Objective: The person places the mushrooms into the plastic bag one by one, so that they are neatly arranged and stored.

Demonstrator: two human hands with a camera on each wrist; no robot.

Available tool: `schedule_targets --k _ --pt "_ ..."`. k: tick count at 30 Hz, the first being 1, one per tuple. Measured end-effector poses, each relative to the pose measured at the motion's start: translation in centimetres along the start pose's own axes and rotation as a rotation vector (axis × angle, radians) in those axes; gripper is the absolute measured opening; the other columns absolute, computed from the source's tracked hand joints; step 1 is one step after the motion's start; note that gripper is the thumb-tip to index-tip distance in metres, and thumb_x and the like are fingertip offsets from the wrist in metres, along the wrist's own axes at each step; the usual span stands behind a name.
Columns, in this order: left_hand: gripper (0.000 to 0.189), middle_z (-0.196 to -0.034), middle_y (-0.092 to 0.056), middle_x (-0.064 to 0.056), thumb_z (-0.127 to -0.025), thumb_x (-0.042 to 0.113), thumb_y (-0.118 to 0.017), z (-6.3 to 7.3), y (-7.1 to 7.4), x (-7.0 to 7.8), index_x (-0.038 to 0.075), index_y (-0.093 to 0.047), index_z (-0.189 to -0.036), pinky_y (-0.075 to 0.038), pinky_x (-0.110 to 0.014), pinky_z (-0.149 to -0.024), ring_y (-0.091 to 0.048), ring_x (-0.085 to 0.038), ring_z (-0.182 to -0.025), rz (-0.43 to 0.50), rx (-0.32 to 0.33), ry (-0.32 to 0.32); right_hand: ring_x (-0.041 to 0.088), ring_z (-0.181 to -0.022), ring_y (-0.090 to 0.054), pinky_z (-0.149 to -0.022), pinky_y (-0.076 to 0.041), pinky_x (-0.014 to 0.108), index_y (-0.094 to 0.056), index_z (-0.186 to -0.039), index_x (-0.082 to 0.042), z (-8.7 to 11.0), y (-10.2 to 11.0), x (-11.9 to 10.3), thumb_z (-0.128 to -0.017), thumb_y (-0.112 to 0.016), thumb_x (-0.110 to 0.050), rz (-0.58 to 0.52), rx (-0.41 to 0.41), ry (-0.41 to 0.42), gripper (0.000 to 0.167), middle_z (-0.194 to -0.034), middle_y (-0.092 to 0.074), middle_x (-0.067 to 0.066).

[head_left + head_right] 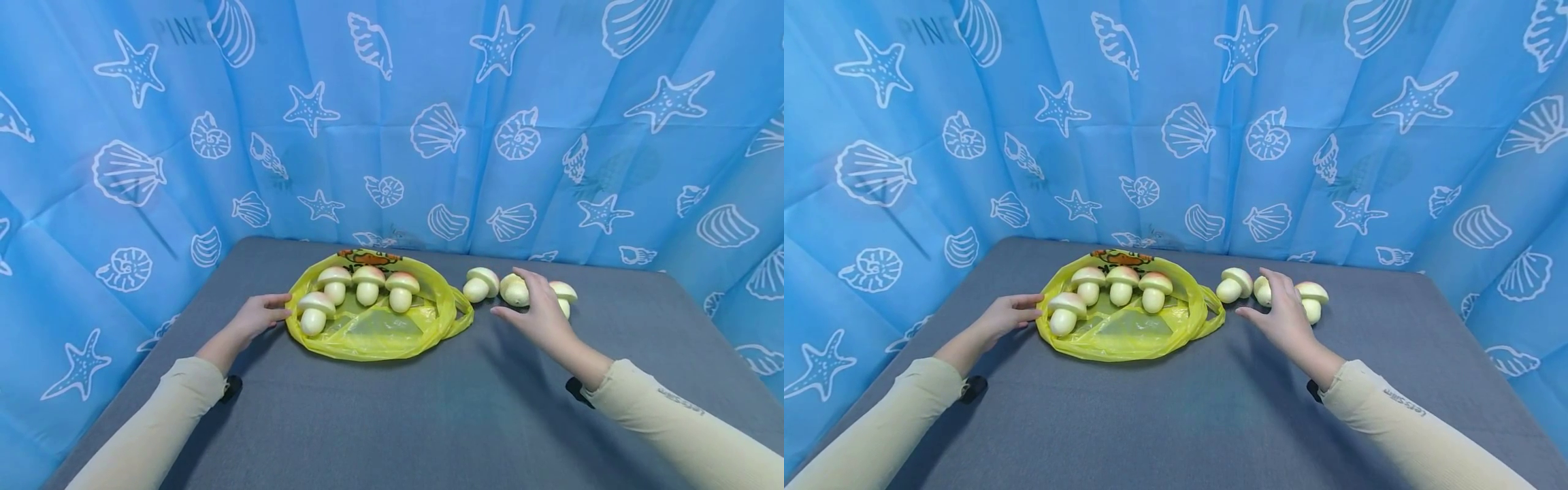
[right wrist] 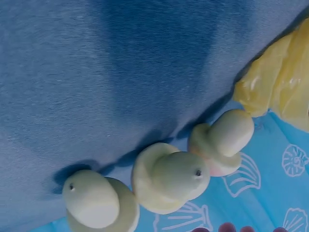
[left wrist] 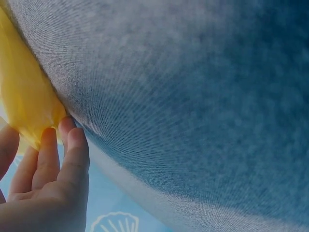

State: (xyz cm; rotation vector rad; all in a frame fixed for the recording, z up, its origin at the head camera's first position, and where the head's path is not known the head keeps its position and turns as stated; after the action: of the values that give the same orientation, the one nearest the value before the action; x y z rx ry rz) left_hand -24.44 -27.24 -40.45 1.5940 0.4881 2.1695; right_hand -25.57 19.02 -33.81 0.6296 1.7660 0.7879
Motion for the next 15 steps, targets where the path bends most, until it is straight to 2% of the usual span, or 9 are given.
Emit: schedule_targets --k 15 --pt "0.053 -0.149 -0.036 -0.027 -0.101 0.015 -0.052 0.1 0.0 0.0 -0.004 -0.036 -0.147 -0.037 -0.053 -0.105 -0.037 -0.04 -0.134 0.011 -0.019 -0.009 0.052 -0.129 -0.031 -0.101 -0.027 0.066 -0.035 -0.141 0.011 0.1 0.8 1.2 -0.082 -0.079 -0.014 0.056 0.035 0.058 0.077 -0.139 -0.036 0.035"
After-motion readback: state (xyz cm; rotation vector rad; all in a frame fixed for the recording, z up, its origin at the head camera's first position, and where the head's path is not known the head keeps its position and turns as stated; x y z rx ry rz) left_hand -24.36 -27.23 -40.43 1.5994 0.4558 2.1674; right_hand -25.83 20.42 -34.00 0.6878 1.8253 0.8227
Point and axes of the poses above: each hand's wrist, its own z-axis away from the middle knuckle, its own y-axis out of the back of the hand, x = y × z, the point moved 4 cm from there along -z, towards the middle knuckle
